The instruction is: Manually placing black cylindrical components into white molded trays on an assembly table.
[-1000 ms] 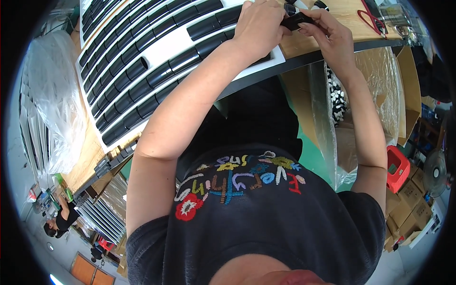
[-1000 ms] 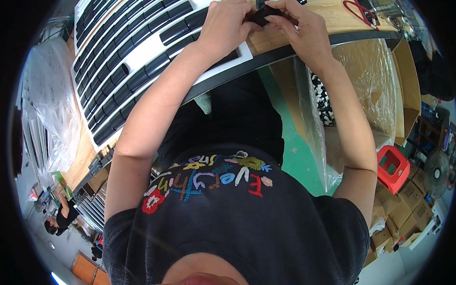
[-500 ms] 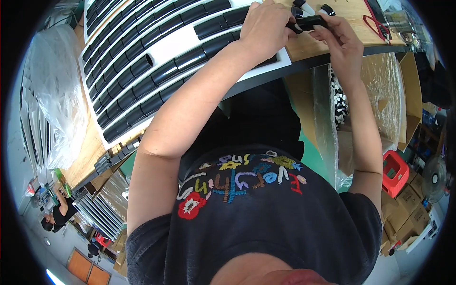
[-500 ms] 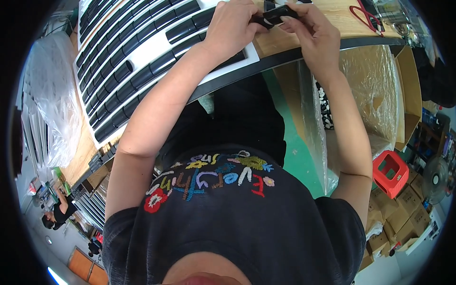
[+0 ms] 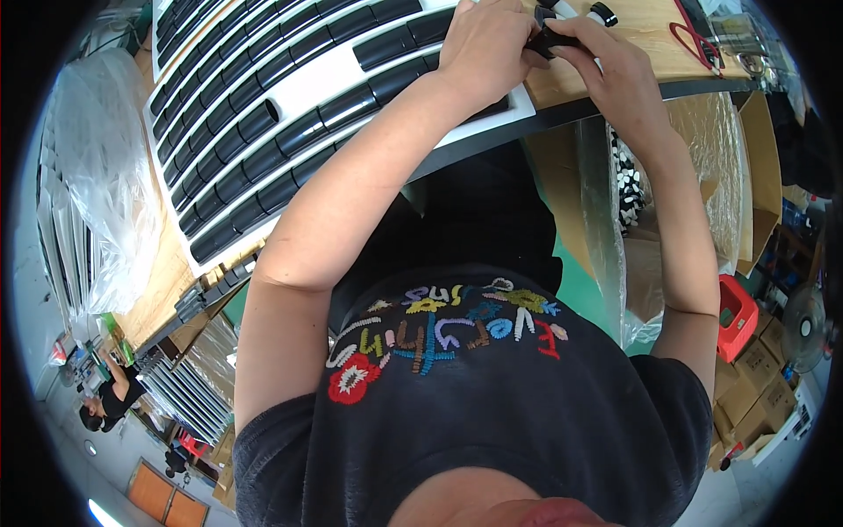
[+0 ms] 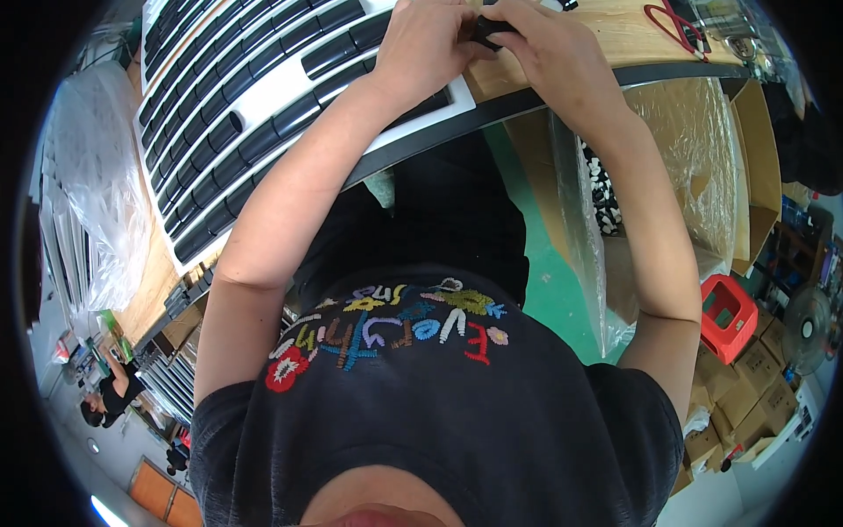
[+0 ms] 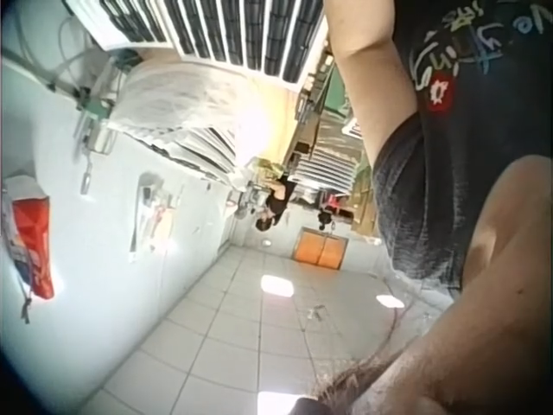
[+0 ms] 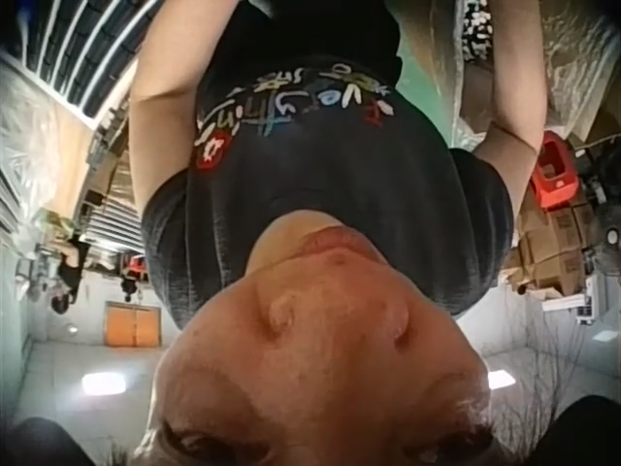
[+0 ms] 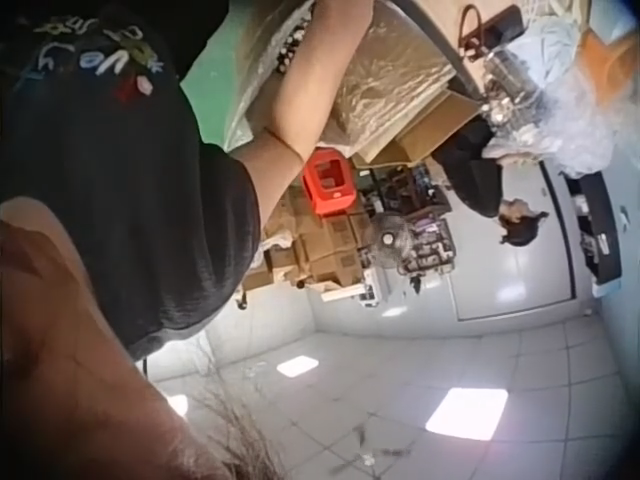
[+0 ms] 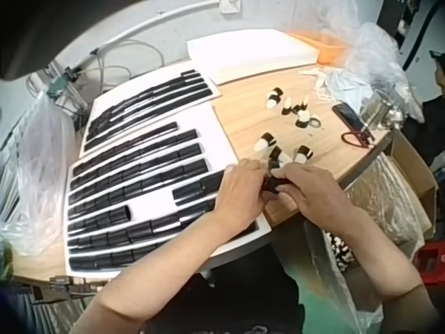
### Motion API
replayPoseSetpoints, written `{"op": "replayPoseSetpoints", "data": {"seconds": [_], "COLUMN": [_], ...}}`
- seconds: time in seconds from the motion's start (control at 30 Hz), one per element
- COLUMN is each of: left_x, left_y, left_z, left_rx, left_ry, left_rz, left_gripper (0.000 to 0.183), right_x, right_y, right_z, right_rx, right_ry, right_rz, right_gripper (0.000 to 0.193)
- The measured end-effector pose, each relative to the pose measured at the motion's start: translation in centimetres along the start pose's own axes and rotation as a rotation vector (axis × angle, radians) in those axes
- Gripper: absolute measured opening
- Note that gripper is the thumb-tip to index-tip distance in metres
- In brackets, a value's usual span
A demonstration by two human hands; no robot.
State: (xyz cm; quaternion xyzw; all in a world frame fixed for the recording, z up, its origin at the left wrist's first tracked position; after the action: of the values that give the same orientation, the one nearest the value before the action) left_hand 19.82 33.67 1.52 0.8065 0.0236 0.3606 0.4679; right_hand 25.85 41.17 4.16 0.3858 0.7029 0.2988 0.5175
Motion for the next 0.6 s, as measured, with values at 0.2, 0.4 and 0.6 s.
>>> {"op": "replayPoseSetpoints", "data": {"seconds": [0.2, 0.4, 0.6], "left_x": [-0.1, -0.4, 0.1], "left_y": [0.7, 0.2, 0.0], "left_z": [-0.4, -0.3, -0.3], "left_rx": [-0.063, -0.025, -0.006], "left_ry": [0.073, 0.055, 0.000], "left_rz": [0.119, 0.098, -0.002], "left_gripper": [0.023, 0.020, 0.021], "right_x": [-0.6, -0.6, 0.8], "right_y": [-0.6, 0.0, 0.1], "right_z": [-0.9, -1.0, -0.7], "right_rx": [-0.114, -0.065, -0.034], "right_ry": [0.034, 0.031, 0.014], "right_rz": [0.081, -0.043, -0.061], "right_gripper": [0.022, 0.021, 0.022]}}
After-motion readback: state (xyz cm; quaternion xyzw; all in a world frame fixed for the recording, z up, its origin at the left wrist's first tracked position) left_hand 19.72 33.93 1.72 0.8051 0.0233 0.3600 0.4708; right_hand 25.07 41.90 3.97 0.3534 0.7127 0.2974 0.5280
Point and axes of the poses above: each hand's wrist, its own z-axis away from the middle knuckle, its own y-axis out of the back of the hand, x = y × z, the point moved 10 cm from there along -z, towards the middle knuckle, and after that the axes turned 2 degrees about -z, right-handed, at the moved point
